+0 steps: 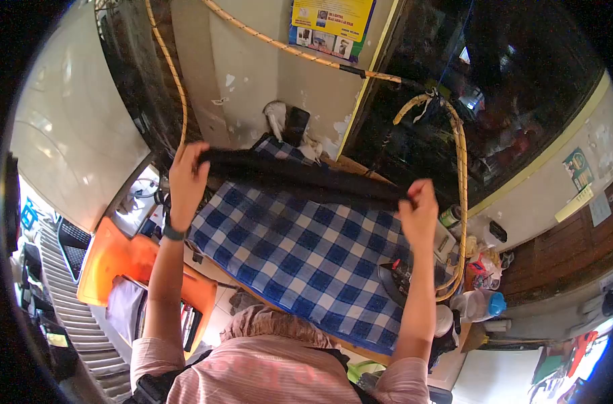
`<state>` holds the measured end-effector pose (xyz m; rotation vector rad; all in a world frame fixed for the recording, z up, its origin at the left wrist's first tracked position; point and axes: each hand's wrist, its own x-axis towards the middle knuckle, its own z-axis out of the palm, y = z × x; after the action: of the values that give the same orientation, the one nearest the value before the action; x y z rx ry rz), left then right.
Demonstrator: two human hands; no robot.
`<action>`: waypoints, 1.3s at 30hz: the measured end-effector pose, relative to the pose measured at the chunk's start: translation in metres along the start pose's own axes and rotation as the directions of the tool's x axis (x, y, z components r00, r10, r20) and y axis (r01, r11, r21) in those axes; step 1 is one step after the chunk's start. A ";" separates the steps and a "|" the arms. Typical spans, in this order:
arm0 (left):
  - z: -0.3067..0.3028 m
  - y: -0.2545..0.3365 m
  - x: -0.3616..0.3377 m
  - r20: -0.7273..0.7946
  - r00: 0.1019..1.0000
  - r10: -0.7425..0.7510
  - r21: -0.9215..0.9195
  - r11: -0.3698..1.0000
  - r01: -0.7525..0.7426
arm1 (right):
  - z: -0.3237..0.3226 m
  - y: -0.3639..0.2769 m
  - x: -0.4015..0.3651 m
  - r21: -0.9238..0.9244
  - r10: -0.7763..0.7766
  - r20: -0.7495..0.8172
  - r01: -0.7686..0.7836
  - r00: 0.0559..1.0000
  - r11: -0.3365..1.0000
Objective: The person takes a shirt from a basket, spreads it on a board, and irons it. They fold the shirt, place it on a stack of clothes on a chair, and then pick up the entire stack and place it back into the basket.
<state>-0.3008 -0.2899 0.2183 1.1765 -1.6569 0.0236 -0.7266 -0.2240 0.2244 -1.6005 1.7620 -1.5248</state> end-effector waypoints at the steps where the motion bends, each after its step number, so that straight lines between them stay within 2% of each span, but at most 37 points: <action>1: -0.002 -0.005 -0.017 0.042 0.999 -0.006 -0.010 1.000 0.006 | 0.002 0.020 -0.012 -0.105 -0.042 0.044 0.047 0.998 0.993; 3: 0.000 -0.024 -0.064 0.125 0.992 -0.004 -0.014 1.000 0.006 | 0.010 0.056 -0.048 -0.315 -0.020 0.126 0.060 0.992 0.947; 4: 0.006 -0.038 -0.094 0.163 0.987 0.005 -0.010 1.000 -0.003 | 0.017 0.075 -0.069 -0.356 -0.066 0.161 0.121 0.985 0.927; 5: 0.011 -0.045 -0.125 0.243 0.964 -0.104 -0.029 0.993 0.114 | 0.026 0.097 -0.091 -0.393 -0.108 0.199 0.181 0.974 0.902; 6: 0.014 -0.052 -0.158 0.323 0.923 -0.208 -0.036 0.972 0.232 | 0.034 0.126 -0.115 -0.430 -0.072 0.239 0.173 0.968 0.886; 8: 0.022 -0.069 -0.217 0.370 0.905 -0.210 -0.007 0.973 0.229 | 0.049 0.165 -0.161 -0.473 -0.001 0.297 0.148 0.955 0.869; 9: 0.024 -0.079 -0.247 0.484 0.806 -0.341 0.056 0.931 0.360 | 0.055 0.176 -0.182 -0.478 0.032 0.314 0.129 0.949 0.869; 10: 0.028 -0.088 -0.274 0.509 0.780 -0.363 0.067 0.921 0.385 | 0.058 0.191 -0.200 -0.548 0.139 0.333 0.072 0.933 0.833; 12: 0.032 -0.097 -0.312 0.544 0.743 -0.390 0.088 0.907 0.412 | 0.063 0.197 -0.223 -0.560 0.141 0.306 0.059 0.942 0.826; 13: 0.033 -0.095 -0.320 0.539 0.721 -0.435 0.065 0.875 0.480 | 0.066 0.196 -0.230 -0.571 0.121 0.273 0.060 0.954 0.819; 14: 0.035 -0.094 -0.325 0.533 0.697 -0.479 0.039 0.837 0.545 | 0.066 0.194 -0.236 -0.599 0.133 0.303 0.079 0.944 0.797; 15: 0.036 -0.094 -0.331 0.540 0.691 -0.480 0.043 0.836 0.547 | 0.067 0.193 -0.240 -0.600 0.143 0.303 0.072 0.942 0.796; 17: 0.038 -0.089 -0.334 0.489 0.752 -0.443 0.020 0.867 0.498 | 0.069 0.189 -0.244 -0.598 -0.059 0.411 0.318 0.910 0.736; 19: 0.041 -0.089 -0.338 0.495 0.734 -0.464 0.021 0.851 0.524 | 0.071 0.193 -0.250 -0.598 -0.043 0.425 0.316 0.904 0.737; 21: 0.042 -0.087 -0.337 0.433 0.786 -0.442 -0.037 0.862 0.505 | 0.071 0.200 -0.254 -0.593 -0.088 0.342 0.288 0.935 0.752; 25: 0.029 -0.099 -0.344 0.358 0.795 -0.491 -0.029 0.845 0.535 | 0.060 0.200 -0.261 -0.563 -0.049 0.239 0.179 0.970 0.807; 27: 0.016 -0.103 -0.340 0.531 0.693 -0.488 -0.020 0.810 0.586 | 0.048 0.195 -0.262 -0.479 0.042 0.340 0.135 0.939 0.868; 28: 0.012 -0.107 -0.335 0.625 0.679 -0.384 -0.099 0.824 0.558 | 0.045 0.187 -0.257 -0.444 -0.009 0.437 0.224 0.899 0.868; 29: 0.013 -0.103 -0.324 0.623 0.681 -0.385 -0.101 0.824 0.558 | 0.045 0.177 -0.247 -0.444 -0.011 0.438 0.227 0.899 0.866; 31: 0.022 -0.099 -0.293 0.570 0.752 -0.332 -0.104 0.879 0.466 | 0.059 0.160 -0.219 -0.317 -0.066 0.421 0.215 0.904 0.924; 32: 0.034 -0.099 -0.273 0.542 0.800 -0.257 -0.165 0.901 0.401 | 0.071 0.153 -0.200 -0.306 -0.079 0.368 0.200 0.927 0.931; 34: 0.076 -0.112 -0.247 0.480 0.866 -0.138 -0.185 0.949 0.254 | 0.108 0.167 -0.172 -0.288 0.062 0.261 0.016 0.963 0.957; 36: 0.127 -0.120 -0.233 0.390 0.907 -0.159 -0.165 0.957 0.239 | 0.148 0.194 -0.144 -0.454 0.266 0.280 -0.117 0.922 0.883; 37: 0.158 -0.130 -0.238 0.399 0.892 -0.212 -0.046 0.967 0.251 | 0.168 0.205 -0.136 -0.553 0.331 0.253 -0.145 0.909 0.821; 38: 0.181 -0.137 -0.238 0.399 0.877 -0.266 0.073 0.963 0.259 | 0.186 0.212 -0.129 -0.642 0.389 0.219 -0.168 0.895 0.748; 39: 0.188 -0.130 -0.228 0.389 0.883 -0.262 0.073 0.965 0.253 | 0.197 0.216 -0.125 -0.638 0.378 0.218 -0.162 0.900 0.753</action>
<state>-0.3554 -0.3042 -0.0994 1.4815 -1.8328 -0.3924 -0.6432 -0.2540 -0.0811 -1.6245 2.2790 -0.5072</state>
